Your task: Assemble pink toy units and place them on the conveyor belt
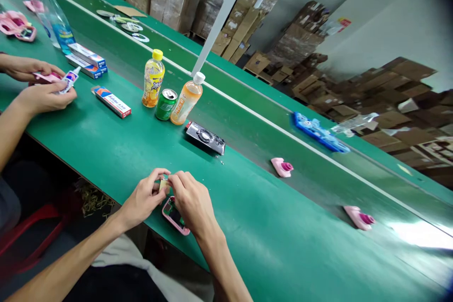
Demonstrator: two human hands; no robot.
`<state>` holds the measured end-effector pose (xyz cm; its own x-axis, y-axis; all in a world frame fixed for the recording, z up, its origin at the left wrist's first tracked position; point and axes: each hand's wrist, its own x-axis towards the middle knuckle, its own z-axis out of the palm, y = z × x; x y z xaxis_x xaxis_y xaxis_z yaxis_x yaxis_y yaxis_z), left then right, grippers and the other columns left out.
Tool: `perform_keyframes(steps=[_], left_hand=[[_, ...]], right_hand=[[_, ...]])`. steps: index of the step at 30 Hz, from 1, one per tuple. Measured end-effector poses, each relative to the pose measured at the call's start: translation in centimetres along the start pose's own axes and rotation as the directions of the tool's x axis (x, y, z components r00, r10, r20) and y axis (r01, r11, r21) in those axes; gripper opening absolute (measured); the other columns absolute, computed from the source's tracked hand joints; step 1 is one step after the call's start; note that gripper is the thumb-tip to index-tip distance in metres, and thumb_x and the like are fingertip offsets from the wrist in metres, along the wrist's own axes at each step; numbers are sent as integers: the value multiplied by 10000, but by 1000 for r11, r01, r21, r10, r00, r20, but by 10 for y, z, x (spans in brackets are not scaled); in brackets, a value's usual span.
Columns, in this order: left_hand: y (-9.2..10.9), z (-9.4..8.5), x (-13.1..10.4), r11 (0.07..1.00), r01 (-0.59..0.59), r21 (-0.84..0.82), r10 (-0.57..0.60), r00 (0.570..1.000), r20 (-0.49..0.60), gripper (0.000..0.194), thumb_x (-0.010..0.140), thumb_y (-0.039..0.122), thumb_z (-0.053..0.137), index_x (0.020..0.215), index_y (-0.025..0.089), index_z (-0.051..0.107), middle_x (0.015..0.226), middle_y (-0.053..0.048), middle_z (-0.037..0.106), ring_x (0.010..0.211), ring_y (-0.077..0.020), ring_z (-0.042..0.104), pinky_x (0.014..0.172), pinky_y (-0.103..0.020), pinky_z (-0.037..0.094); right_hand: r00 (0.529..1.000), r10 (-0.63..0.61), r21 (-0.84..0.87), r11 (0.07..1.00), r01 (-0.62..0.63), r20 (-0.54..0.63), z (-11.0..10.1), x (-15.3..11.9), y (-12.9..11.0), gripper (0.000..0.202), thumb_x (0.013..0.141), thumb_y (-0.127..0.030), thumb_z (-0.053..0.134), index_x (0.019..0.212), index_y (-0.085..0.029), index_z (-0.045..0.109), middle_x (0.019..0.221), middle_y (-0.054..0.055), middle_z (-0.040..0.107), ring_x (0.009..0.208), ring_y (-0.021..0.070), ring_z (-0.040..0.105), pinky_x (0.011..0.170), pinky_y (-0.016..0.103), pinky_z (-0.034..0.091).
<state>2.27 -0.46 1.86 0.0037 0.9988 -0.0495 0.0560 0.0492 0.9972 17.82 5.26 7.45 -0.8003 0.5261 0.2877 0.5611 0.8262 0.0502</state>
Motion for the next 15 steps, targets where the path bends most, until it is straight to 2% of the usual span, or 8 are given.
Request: perform_keyframes(steps=[5,9,11,15], left_hand=[[2,0,-2,991,-86,102,88,996,-14,281,979,260,493,1250,214,547,917,0,638,722,-137,565,670,-243,467],[6,3,1,972,-156,178,167,985,-52,159,960,214,479,994,196,633,904,-12,603,806,-154,568,757,-262,466],[7,1,2,972,-148,185,161,986,-54,172,960,217,479,893,189,636,843,1,586,745,-141,538,724,-254,448],[8,-3,3,987,-65,145,68,998,-14,230,983,276,482,1045,180,682,668,51,538,597,-117,471,602,-236,391]], right_hand=[[994,-79,0,997,79,69,-2,2,-1,117,981,-100,565,1049,-195,569,963,31,643,783,186,551,523,305,407],[996,-45,35,998,42,79,6,-2,-2,135,998,-79,508,1049,-191,564,953,39,635,814,185,576,530,288,415],[998,-19,63,998,15,64,10,-3,0,142,1006,-73,493,1030,-194,564,928,32,632,801,180,581,564,284,424],[999,6,131,991,-11,36,14,1,6,174,1002,-56,483,1041,-203,568,922,18,638,790,161,597,597,271,414]])
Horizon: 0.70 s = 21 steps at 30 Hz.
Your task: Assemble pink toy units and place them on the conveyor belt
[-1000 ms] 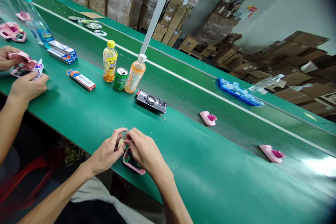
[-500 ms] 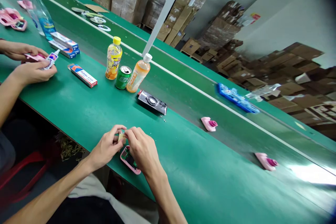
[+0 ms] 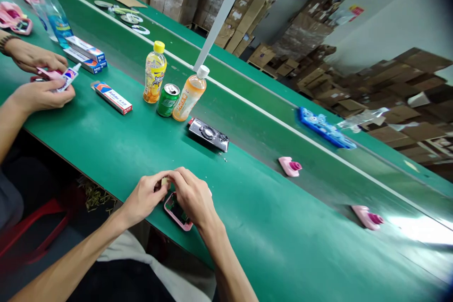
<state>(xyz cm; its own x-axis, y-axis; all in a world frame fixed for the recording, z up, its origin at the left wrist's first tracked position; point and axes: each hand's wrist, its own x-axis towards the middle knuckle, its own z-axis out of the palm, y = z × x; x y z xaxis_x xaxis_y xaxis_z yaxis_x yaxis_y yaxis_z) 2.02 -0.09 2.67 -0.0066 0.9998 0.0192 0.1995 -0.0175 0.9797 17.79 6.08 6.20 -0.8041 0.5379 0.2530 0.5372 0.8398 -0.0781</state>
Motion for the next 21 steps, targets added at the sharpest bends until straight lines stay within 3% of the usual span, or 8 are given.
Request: perform_keyframes(steps=[5,8,12,16,19,21], left_hand=[[-5,4,1,995,75,-63,-77,997,-28,319,953,323,512,1148,165,708,621,60,477,580,-114,405,572,-237,359],[-9,6,4,973,128,-190,-142,988,-57,411,911,333,542,1253,146,674,643,49,504,584,-120,415,560,-241,366],[-8,-4,10,903,169,-396,-154,986,70,531,858,368,622,1334,134,628,740,10,600,672,-143,516,637,-262,443],[-3,-15,15,864,191,-466,-110,975,194,412,920,458,618,1150,130,715,694,15,589,651,-126,493,658,-263,428],[-3,-13,17,832,200,-517,-117,975,190,449,912,550,637,1007,121,728,665,13,576,622,-118,483,625,-259,404],[-3,-9,18,831,195,-521,-128,978,162,507,877,608,657,1015,123,711,664,15,570,614,-121,490,611,-262,410]], right_hand=[[993,3,-24,1000,0,121,-4,6,0,181,977,-47,481,1016,-207,558,899,20,621,764,159,601,527,269,340],[991,8,-34,999,-4,134,-5,5,-4,169,979,-55,454,1022,-191,544,922,41,620,758,166,595,517,264,341],[995,58,73,995,-63,77,-6,0,-7,204,987,-39,380,1027,-187,515,977,54,619,732,156,567,576,248,424],[999,35,62,997,-36,19,-8,-2,-6,223,1014,-52,347,1010,-185,526,1025,75,640,817,180,592,664,271,495],[999,-44,-10,999,44,12,-6,-6,-5,227,1035,-80,353,1057,-168,560,1129,107,669,897,203,613,690,295,523],[995,-78,-53,996,75,-59,-2,-11,-4,246,1046,-98,342,1094,-157,577,1177,131,672,959,222,622,727,318,541]])
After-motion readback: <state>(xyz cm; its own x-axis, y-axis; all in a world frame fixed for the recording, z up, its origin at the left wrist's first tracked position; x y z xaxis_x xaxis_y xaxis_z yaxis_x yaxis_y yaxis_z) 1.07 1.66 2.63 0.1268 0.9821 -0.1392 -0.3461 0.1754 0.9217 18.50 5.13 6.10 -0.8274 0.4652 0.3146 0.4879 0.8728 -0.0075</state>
